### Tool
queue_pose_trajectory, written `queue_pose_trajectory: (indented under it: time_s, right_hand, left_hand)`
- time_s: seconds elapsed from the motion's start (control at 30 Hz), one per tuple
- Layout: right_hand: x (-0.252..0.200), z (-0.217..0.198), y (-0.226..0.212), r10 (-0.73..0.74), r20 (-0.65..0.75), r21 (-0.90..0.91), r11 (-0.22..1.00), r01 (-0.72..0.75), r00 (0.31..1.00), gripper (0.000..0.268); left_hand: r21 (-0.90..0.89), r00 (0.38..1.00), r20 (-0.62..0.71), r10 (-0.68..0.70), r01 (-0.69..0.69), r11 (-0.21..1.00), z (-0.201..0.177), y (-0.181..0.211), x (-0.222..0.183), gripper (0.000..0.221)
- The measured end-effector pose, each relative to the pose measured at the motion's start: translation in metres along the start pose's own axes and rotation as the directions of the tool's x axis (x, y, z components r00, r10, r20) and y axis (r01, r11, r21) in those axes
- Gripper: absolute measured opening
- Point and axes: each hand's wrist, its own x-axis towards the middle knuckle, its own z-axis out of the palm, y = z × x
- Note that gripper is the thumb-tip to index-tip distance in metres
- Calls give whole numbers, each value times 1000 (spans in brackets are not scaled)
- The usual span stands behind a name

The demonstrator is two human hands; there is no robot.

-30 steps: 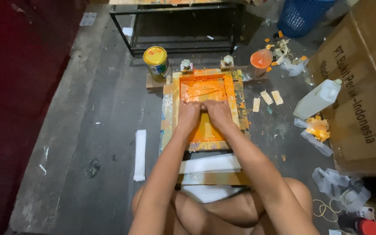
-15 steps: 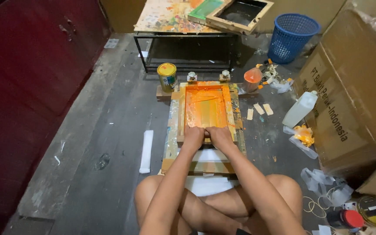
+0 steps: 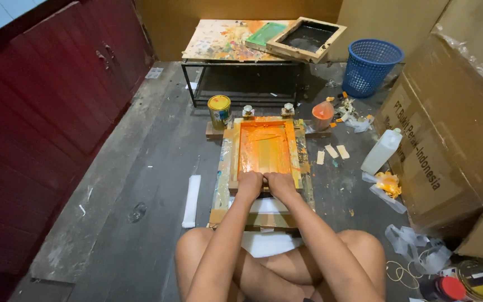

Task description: A person performs manual screen printing by preparing labels and using a squeegee to apply ink through a screen.

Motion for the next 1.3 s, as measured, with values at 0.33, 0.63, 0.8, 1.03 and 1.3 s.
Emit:
queue_pose_trajectory:
  time_s: [0.33,0.63,0.8,1.03,1.3]
  right_hand:
    - [-14,-29,-10,1,5,103,995,-2,1000,42]
    - [-16,-37,-14,-32,-27,63,997,33,999,31]
    - [-17,-39,-15,-51,-29,30,998,52,998,33]
    - [-17,-40,-13,-77,-33,-10,997,77,996,33]
    - [-16,-38,-6,-127,-41,-26,992,126,991,32]
  left_hand:
    - [22,1000,28,-3,2,1000,-25,8,0,16]
    - [28,991,135,-12,9,1000,-38,10,2,22]
    - [58,991,137,1,-9,998,-53,13,-3,23]
    - [20,997,21,69,-69,997,-18,-3,-4,18]
    - [-67,968,-192,164,-179,982,-28,-10,-7,8]
